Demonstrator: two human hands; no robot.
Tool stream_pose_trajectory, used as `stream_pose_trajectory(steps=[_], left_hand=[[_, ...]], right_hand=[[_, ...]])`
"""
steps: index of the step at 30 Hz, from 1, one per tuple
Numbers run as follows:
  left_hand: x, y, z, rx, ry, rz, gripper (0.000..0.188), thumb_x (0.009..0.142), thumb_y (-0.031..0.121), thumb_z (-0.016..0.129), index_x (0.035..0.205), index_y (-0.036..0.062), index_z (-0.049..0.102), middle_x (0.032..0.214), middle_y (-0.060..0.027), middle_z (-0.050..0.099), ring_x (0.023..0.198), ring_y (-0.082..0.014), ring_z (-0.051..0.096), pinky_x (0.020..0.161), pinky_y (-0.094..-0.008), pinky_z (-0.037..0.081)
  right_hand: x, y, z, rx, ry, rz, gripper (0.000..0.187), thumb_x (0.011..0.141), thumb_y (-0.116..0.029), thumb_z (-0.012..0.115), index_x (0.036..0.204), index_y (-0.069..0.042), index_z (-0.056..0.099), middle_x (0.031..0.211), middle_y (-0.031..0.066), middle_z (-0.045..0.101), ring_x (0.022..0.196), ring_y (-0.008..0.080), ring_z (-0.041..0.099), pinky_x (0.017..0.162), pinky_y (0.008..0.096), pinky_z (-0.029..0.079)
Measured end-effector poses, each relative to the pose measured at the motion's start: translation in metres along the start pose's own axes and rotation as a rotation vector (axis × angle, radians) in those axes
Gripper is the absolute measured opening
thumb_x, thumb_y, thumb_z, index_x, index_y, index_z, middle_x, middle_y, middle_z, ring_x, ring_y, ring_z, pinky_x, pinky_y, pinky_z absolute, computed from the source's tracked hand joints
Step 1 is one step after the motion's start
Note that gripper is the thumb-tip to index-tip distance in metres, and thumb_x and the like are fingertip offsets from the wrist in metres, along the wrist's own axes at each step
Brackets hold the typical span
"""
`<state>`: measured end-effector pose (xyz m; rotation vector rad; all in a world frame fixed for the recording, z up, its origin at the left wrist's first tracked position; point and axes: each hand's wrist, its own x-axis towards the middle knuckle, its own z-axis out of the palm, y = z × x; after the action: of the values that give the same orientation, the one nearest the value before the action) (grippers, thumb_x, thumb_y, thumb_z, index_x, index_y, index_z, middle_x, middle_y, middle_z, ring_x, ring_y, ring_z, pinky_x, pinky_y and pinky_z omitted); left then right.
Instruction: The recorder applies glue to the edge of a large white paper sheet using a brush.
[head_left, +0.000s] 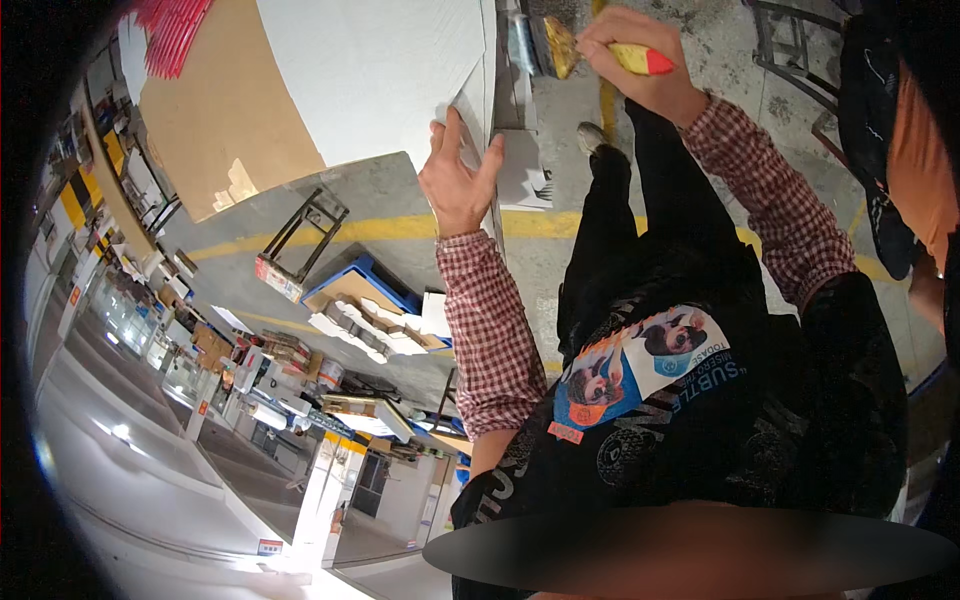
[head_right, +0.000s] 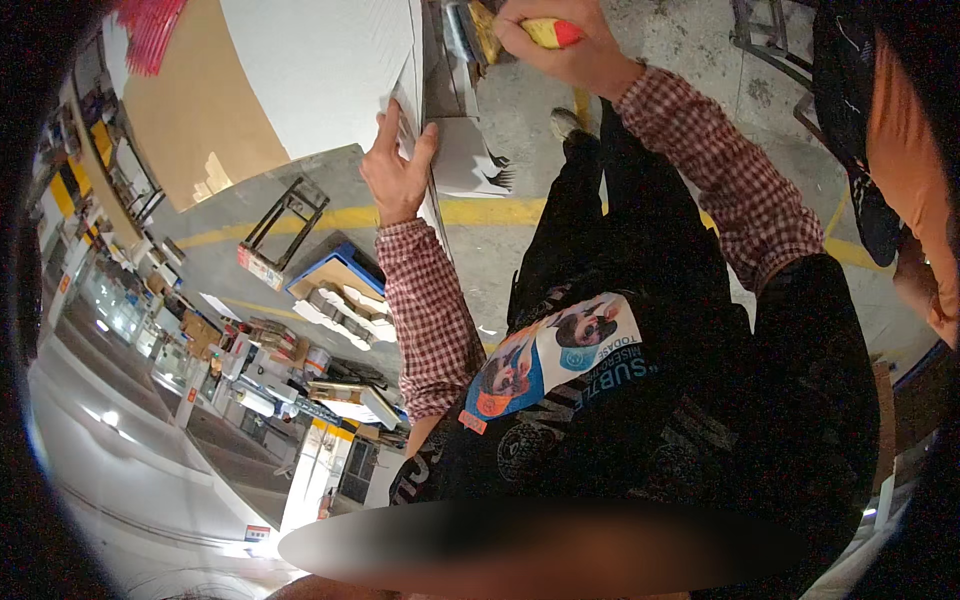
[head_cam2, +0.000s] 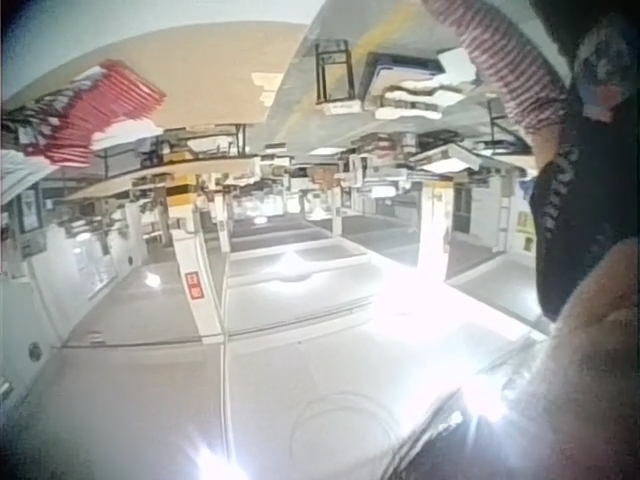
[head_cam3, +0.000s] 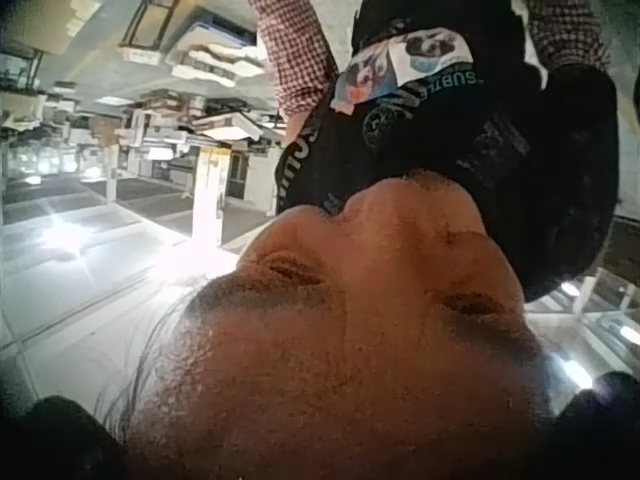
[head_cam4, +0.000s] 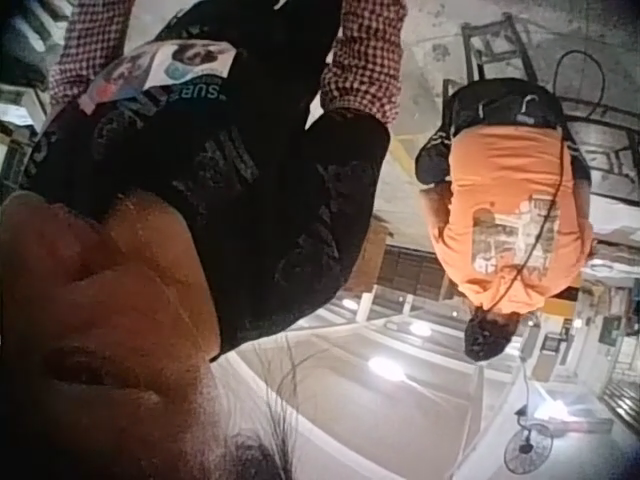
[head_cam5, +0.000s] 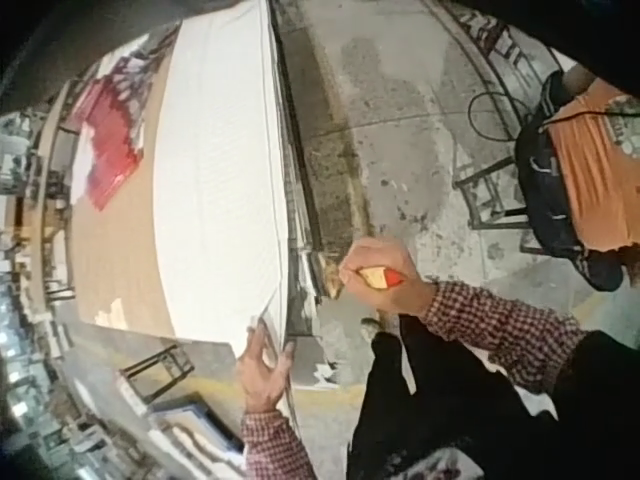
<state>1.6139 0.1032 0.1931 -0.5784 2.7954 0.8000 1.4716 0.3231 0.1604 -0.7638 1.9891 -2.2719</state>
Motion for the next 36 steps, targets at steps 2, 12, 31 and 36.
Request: stream_pose_trajectory(steps=[2,12,31,36], left_hand=[[-0.001,0.008,-0.001,0.012,-0.022,-0.018,0.069,0.072,0.036,0.071,0.124,-0.0046,0.051,0.118,-0.036,0.052,0.114,-0.0445,0.052,0.09,-0.0418,0.046],[-0.001,0.007,0.024,0.16,0.033,0.098,0.077,0.07,0.04,0.071,0.127,-0.0044,0.047,0.119,-0.0368,0.05,0.111,-0.0484,0.051,0.086,-0.0456,0.048],[-0.03,-0.014,0.017,0.221,-0.083,0.18,0.081,0.066,0.028,0.066,0.135,-0.0021,0.038,0.127,-0.0363,0.044,0.115,-0.0495,0.048,0.091,-0.0443,0.046],[-0.029,-0.018,0.002,0.06,-0.142,0.111,0.077,0.065,0.028,0.066,0.132,-0.002,0.044,0.125,-0.0381,0.044,0.116,-0.0436,0.05,0.094,-0.0394,0.045]], right_hand=[[-0.007,-0.008,-0.009,-0.06,-0.025,-0.013,0.005,0.08,-0.004,0.067,0.076,-0.002,0.063,0.073,0.0088,0.062,0.068,0.0196,0.059,0.06,0.0318,0.048],[-0.031,-0.005,-0.012,-0.18,-0.221,0.07,0.006,0.084,-0.002,0.061,0.081,0.003,0.064,0.083,0.0093,0.063,0.074,0.0171,0.06,0.065,0.0267,0.048],[-0.061,-0.037,-0.003,-0.037,0.093,0.007,0.007,0.081,-0.006,0.065,0.077,0.0,0.063,0.072,0.0081,0.062,0.066,0.0184,0.059,0.058,0.0311,0.046],[-0.045,-0.032,-0.003,-0.123,0.062,-0.054,0.008,0.082,-0.007,0.065,0.078,-0.001,0.063,0.073,0.0079,0.062,0.066,0.0177,0.058,0.058,0.031,0.046]])
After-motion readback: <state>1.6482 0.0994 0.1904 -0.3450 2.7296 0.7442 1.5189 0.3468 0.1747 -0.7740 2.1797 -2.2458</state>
